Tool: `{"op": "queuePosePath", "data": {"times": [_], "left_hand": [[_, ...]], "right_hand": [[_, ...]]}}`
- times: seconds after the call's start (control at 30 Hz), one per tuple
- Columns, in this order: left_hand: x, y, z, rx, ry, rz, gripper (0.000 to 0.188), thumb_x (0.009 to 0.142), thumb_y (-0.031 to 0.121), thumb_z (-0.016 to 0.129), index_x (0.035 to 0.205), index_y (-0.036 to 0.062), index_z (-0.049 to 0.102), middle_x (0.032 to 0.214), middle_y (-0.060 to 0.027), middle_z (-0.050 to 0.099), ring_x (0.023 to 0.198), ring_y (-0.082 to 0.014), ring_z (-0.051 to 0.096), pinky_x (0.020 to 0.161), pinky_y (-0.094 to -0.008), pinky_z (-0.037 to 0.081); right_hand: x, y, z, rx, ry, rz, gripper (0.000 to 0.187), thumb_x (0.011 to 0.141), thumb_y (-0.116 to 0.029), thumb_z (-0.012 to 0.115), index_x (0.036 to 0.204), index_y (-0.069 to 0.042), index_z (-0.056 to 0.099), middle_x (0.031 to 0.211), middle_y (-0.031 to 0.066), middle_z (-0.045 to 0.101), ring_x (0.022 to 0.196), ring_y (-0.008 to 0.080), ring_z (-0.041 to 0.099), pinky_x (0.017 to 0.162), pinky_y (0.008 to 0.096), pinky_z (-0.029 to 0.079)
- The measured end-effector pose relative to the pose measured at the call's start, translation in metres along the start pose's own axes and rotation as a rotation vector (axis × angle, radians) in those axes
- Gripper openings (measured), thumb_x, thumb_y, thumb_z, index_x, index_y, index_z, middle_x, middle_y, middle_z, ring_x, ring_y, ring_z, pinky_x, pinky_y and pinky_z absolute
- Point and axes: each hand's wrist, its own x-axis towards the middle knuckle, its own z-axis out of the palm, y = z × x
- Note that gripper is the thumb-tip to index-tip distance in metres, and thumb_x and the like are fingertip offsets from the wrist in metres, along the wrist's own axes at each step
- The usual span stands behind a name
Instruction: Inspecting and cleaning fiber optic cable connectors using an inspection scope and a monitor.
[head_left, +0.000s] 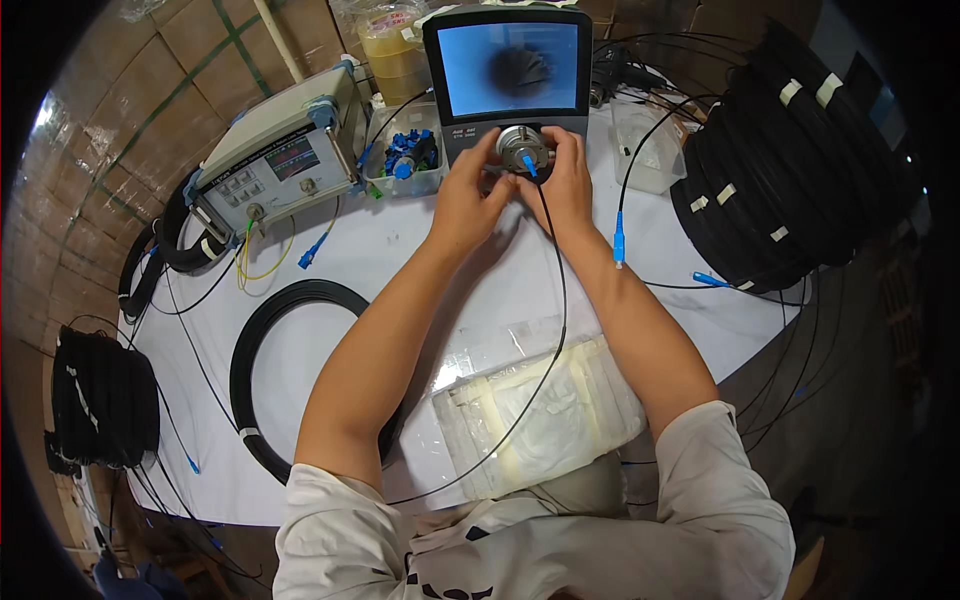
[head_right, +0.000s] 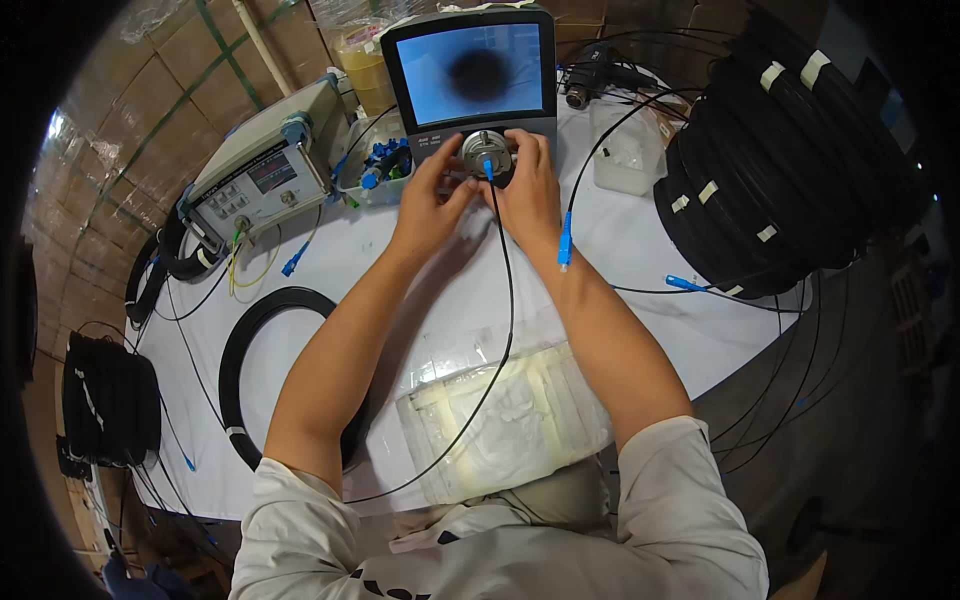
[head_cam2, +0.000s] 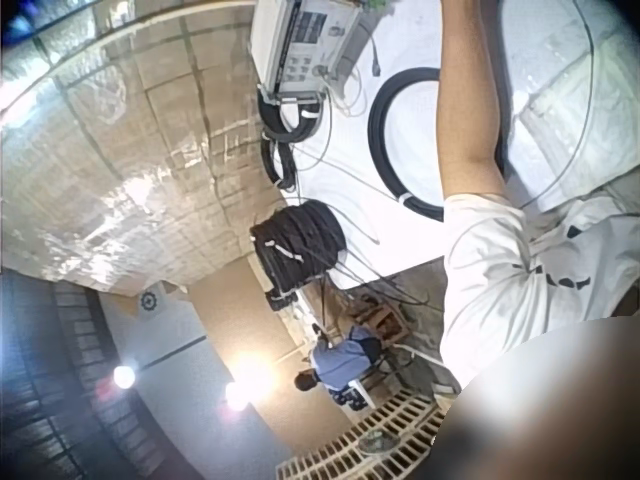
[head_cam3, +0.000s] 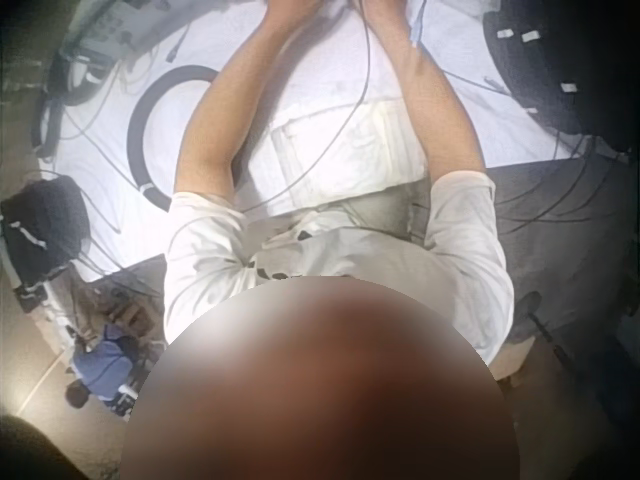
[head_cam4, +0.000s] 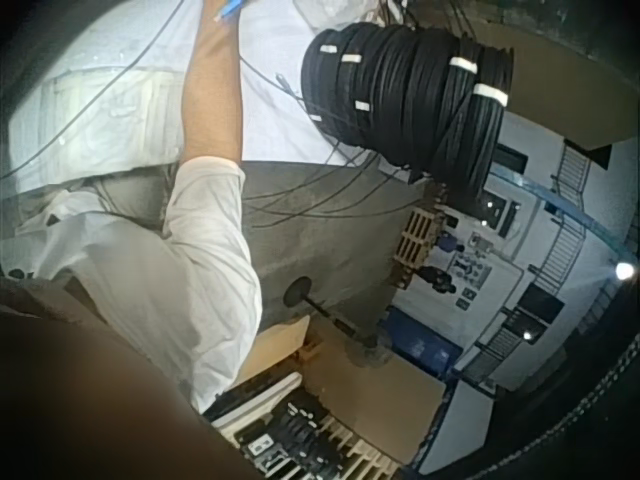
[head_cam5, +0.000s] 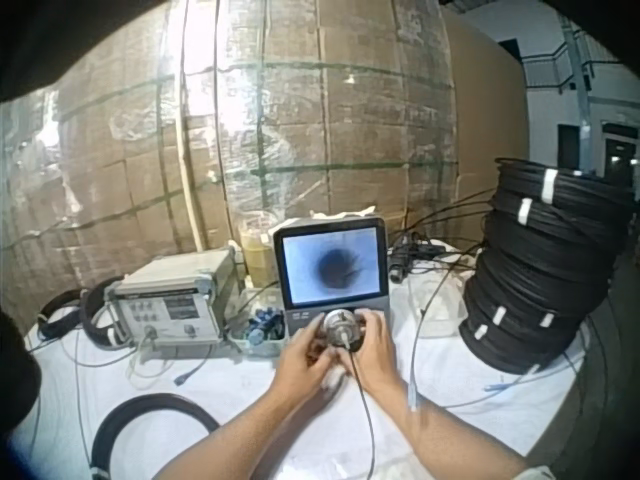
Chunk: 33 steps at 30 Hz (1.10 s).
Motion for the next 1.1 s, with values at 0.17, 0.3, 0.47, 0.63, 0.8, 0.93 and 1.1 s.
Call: {"op": "queuePosePath", "data": {"times": [0.17, 0.3, 0.47, 0.63, 0.8, 0.93, 1.1], "left_hand": [[0.002, -0.007, -0.002, -0.018, -0.073, -0.052, 0.065, 0.095, 0.007, 0.074, 0.156, 0.0138, 0.054, 0.115, -0.0053, 0.06, 0.091, -0.0111, 0.063, 0.083, -0.027, 0.055], [0.001, -0.004, 0.0, -0.04, -0.071, -0.1, 0.063, 0.096, 0.005, 0.073, 0.155, 0.0129, 0.055, 0.116, -0.0047, 0.061, 0.091, -0.0112, 0.062, 0.086, -0.0271, 0.054], [0.001, -0.003, 0.001, -0.108, -0.035, -0.121, 0.054, 0.098, 0.004, 0.07, 0.15, 0.0111, 0.061, 0.112, -0.0034, 0.064, 0.091, -0.011, 0.062, 0.086, -0.0269, 0.054], [0.001, -0.007, 0.002, -0.119, -0.002, -0.12, 0.048, 0.098, 0.005, 0.069, 0.145, 0.0091, 0.065, 0.105, -0.005, 0.067, 0.088, -0.0125, 0.063, 0.082, -0.0278, 0.055], [0.0, -0.014, 0.001, -0.135, 0.029, -0.13, 0.044, 0.096, 0.007, 0.07, 0.14, 0.008, 0.069, 0.1, -0.0073, 0.069, 0.085, -0.0141, 0.065, 0.08, -0.0288, 0.055], [-0.002, -0.01, 0.003, -0.036, -0.022, -0.099, 0.054, 0.098, 0.004, 0.069, 0.151, 0.0085, 0.058, 0.111, -0.0041, 0.066, 0.088, -0.011, 0.065, 0.079, -0.027, 0.055], [-0.006, -0.003, 0.01, 0.003, -0.031, -0.058, 0.068, 0.094, 0.009, 0.071, 0.157, 0.0141, 0.048, 0.117, -0.0112, 0.065, 0.091, -0.0228, 0.07, 0.083, -0.034, 0.057]], "right_hand": [[0.0, 0.0, 0.003, -0.034, -0.006, 0.003, 0.068, 0.072, -0.004, 0.091, 0.13, -0.009, 0.057, 0.125, 0.0149, 0.056, 0.116, 0.0423, 0.061, 0.093, 0.0493, 0.053], [0.0, 0.002, 0.002, -0.018, 0.004, 0.017, 0.068, 0.072, 0.0, 0.089, 0.131, -0.013, 0.058, 0.124, 0.0138, 0.056, 0.113, 0.0414, 0.063, 0.091, 0.0485, 0.054], [0.0, 0.006, 0.0, -0.001, 0.008, 0.001, 0.068, 0.071, 0.001, 0.089, 0.131, -0.016, 0.061, 0.123, 0.0125, 0.057, 0.111, 0.0395, 0.064, 0.089, 0.0465, 0.055], [0.002, 0.012, 0.004, 0.086, 0.042, -0.019, 0.064, 0.071, 0.001, 0.089, 0.128, -0.016, 0.065, 0.118, 0.0113, 0.059, 0.106, 0.0373, 0.066, 0.087, 0.0438, 0.056], [0.001, 0.014, 0.003, 0.055, 0.013, -0.022, 0.064, 0.074, 0.0, 0.089, 0.131, -0.015, 0.064, 0.121, 0.011, 0.058, 0.107, 0.0339, 0.067, 0.088, 0.0408, 0.057], [0.0, 0.009, 0.0, 0.02, -0.003, -0.067, 0.068, 0.075, -0.003, 0.09, 0.135, -0.013, 0.06, 0.124, 0.0112, 0.057, 0.109, 0.0321, 0.066, 0.092, 0.0396, 0.057], [-0.002, 0.003, 0.002, 0.027, 0.008, 0.077, 0.068, 0.074, -0.004, 0.09, 0.133, -0.012, 0.058, 0.125, 0.0119, 0.057, 0.108, 0.033, 0.066, 0.092, 0.0409, 0.056]]}}
